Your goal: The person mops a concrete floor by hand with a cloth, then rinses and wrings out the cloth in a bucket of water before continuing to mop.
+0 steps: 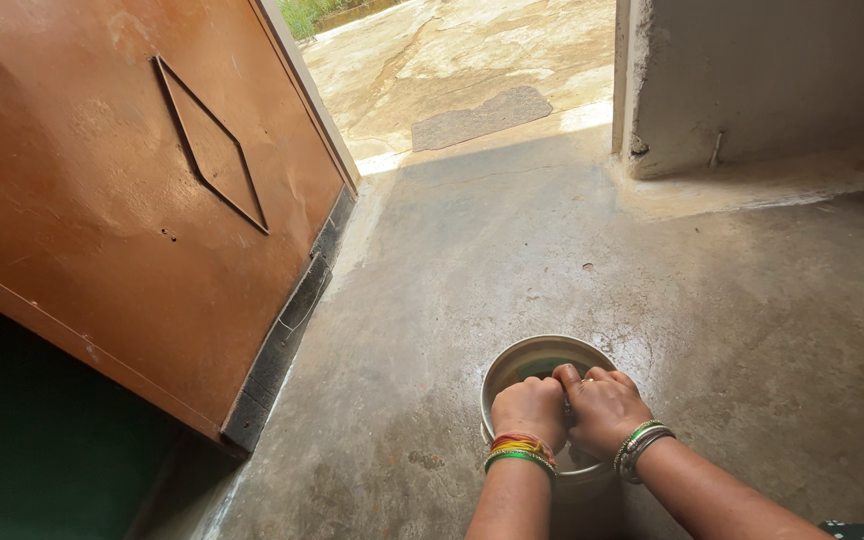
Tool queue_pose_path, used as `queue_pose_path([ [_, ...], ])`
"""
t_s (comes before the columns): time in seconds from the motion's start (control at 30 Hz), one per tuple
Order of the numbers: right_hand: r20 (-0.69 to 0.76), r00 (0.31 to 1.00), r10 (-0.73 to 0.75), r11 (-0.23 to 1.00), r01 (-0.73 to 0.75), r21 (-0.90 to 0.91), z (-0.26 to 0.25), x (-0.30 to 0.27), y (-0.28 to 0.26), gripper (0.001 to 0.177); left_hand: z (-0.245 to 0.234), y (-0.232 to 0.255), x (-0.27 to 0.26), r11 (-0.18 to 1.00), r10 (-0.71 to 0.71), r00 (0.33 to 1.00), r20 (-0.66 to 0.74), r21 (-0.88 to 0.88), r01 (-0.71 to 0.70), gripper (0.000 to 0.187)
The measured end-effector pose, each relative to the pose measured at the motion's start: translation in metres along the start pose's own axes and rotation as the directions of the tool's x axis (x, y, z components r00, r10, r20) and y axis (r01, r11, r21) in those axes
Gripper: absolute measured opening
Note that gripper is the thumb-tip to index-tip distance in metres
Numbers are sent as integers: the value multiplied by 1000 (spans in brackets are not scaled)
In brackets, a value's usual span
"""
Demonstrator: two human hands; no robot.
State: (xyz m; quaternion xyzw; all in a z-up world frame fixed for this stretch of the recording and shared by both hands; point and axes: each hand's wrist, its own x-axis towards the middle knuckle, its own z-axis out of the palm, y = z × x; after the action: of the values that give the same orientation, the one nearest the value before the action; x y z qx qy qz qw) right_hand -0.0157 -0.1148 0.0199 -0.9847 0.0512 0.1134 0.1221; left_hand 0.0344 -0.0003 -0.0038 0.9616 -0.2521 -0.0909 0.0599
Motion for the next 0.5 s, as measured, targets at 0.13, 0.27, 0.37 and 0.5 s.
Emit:
queue_pose_path([
  [0.13,-78,996,53,997,-49,58,-2,-4,-4,71,-34,6,0,999,-13,981,192,32,7,26],
  [0.27,-34,998,61,997,-60,40,-13,-11,-10,86,-48,10,-6,999,-39,969,246,5,39,26],
  [0.37,-3,999,50,998,-50,35,-18,-16,-15,76,-51,8,-13,990,-87,965,247,-91,112,25],
  [0.5,14,999,48,999,-48,3,-19,-17,-17,81,-50,5,-8,980,-98,942,322,-136,148,29],
])
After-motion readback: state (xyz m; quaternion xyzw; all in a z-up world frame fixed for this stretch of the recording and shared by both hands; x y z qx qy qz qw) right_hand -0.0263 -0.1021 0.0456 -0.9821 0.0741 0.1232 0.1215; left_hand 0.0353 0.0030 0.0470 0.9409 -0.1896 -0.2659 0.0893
